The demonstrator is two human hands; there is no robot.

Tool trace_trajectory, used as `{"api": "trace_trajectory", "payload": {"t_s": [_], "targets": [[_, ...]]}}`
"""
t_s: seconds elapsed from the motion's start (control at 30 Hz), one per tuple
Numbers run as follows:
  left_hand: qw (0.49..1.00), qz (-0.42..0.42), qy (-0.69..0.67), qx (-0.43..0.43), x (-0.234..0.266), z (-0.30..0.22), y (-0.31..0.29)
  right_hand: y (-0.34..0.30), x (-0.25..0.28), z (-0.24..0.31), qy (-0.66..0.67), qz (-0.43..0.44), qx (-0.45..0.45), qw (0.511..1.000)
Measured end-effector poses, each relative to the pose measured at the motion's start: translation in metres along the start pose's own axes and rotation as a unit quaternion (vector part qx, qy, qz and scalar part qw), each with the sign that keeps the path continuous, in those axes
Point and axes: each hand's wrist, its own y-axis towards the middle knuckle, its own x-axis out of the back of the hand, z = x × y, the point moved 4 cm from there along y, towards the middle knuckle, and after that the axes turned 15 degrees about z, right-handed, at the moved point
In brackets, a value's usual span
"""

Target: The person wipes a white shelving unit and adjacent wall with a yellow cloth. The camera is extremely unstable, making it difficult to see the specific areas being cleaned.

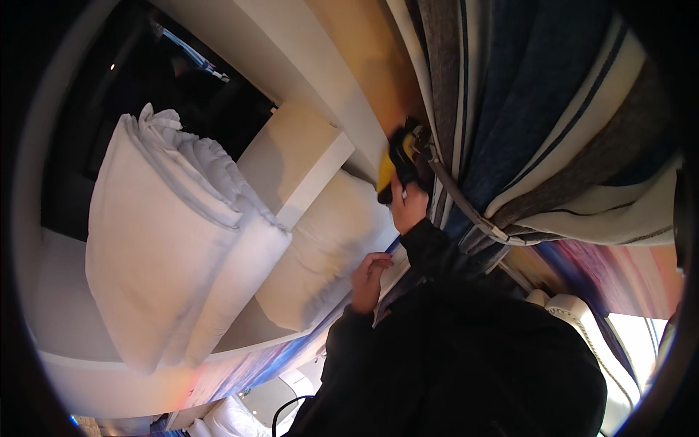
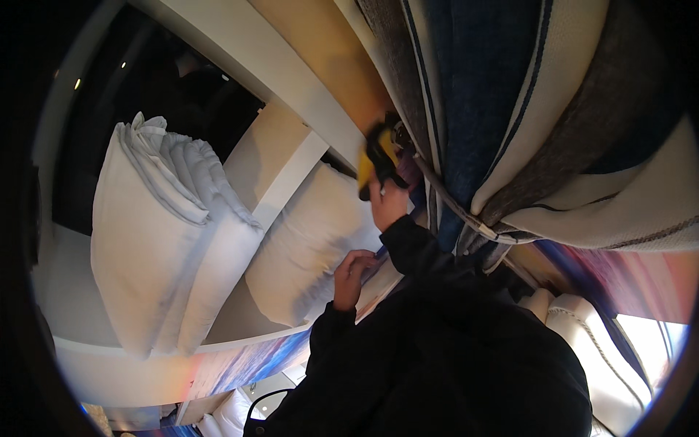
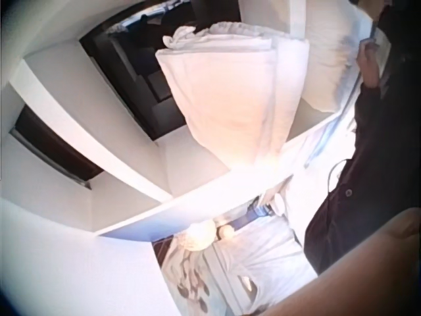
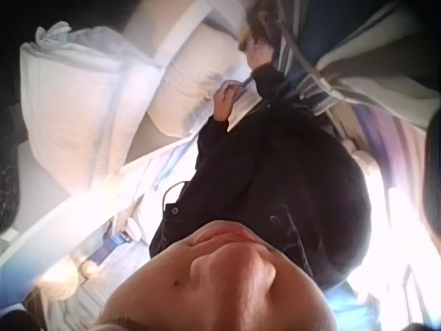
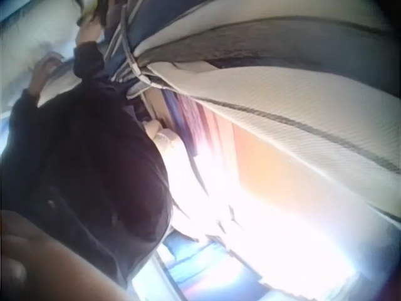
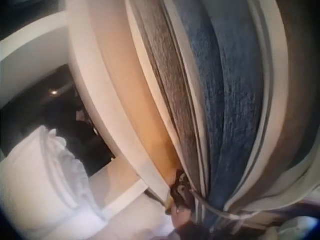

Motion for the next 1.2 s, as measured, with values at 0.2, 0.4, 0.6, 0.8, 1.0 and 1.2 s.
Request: {"api": "trace_trajectory", "payload": {"t_s": [0.2, 0.4, 0.6, 0.8, 1.0, 1.2], "targets": [[1.000, -0.009, 0.003, -0.010, 0.001, 0.006, 0.001, -0.024, -0.011, -0.058, -0.041, 0.025, -0.096, 0.994], [1.000, 0.002, 0.007, -0.017, 0.000, 0.002, -0.004, -0.004, 0.003, 0.043, -0.030, -0.013, 0.073, 0.997], [1.000, -0.023, -0.017, -0.013, 0.008, 0.009, -0.008, -0.033, -0.027, -0.072, -0.049, -0.022, -0.123, 0.991], [1.000, -0.001, 0.000, -0.016, 0.008, 0.011, -0.010, 0.010, 0.018, 0.062, -0.032, -0.066, 0.104, 0.992], [1.000, -0.008, 0.003, -0.010, 0.014, 0.009, -0.010, -0.027, -0.018, -0.061, -0.017, -0.011, -0.179, 0.984], [0.999, 0.014, -0.011, -0.029, 0.015, 0.015, -0.009, 0.000, 0.005, 0.050, -0.056, -0.011, 0.042, 0.997]]}}
